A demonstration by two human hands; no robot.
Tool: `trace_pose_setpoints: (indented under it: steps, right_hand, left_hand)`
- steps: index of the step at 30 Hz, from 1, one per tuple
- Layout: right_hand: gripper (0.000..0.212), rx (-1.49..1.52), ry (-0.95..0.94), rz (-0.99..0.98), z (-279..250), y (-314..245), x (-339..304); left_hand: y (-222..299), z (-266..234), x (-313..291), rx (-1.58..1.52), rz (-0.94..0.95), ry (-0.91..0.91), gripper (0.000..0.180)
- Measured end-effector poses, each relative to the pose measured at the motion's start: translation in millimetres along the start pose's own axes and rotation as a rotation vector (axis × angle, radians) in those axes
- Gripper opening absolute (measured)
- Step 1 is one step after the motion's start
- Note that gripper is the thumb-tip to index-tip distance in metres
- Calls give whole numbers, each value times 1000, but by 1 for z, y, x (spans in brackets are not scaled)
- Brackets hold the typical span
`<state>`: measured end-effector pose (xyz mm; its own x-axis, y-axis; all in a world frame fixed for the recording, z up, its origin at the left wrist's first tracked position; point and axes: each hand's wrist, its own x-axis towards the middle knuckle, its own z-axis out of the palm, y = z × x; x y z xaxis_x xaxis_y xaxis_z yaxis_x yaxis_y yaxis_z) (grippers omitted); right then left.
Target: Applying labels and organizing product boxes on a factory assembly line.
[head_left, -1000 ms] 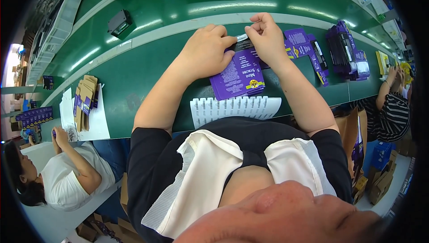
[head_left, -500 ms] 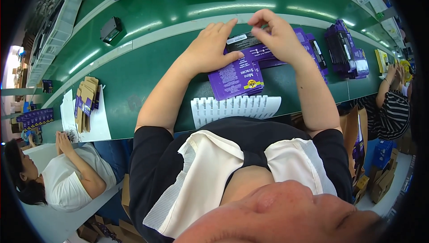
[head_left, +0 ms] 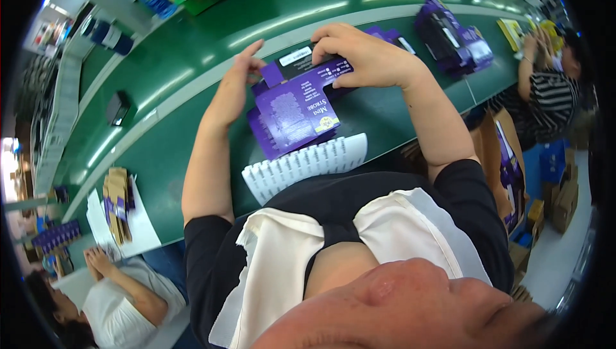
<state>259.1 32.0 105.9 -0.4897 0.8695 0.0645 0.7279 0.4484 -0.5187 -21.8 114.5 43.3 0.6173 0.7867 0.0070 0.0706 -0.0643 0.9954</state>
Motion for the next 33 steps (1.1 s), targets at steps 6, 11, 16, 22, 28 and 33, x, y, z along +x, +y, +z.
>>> trace_pose_setpoints:
  steps: [6, 11, 16, 22, 28, 33]
  right_hand:
    - [45, 319, 790, 282, -6, 62, -69]
    - [44, 46, 738, 730, 24, 103, -111]
    - [44, -240, 596, 865, 54, 110, -126]
    - [38, -365, 467, 847, 60, 111, -118]
    - [27, -352, 722, 393, 52, 50, -103]
    - [21, 174, 338, 38, 72, -32, -95]
  left_hand:
    - [-1, 4, -4, 181, -18, -32, 54]
    - [1, 8, -6, 410, 24, -26, 54]
    - [9, 9, -7, 455, -4, -42, 51]
    - [23, 10, -9, 523, -22, -54, 46]
    - [40, 11, -33, 748, 247, -19, 45]
    - [56, 27, -44, 867, 455, -64, 43]
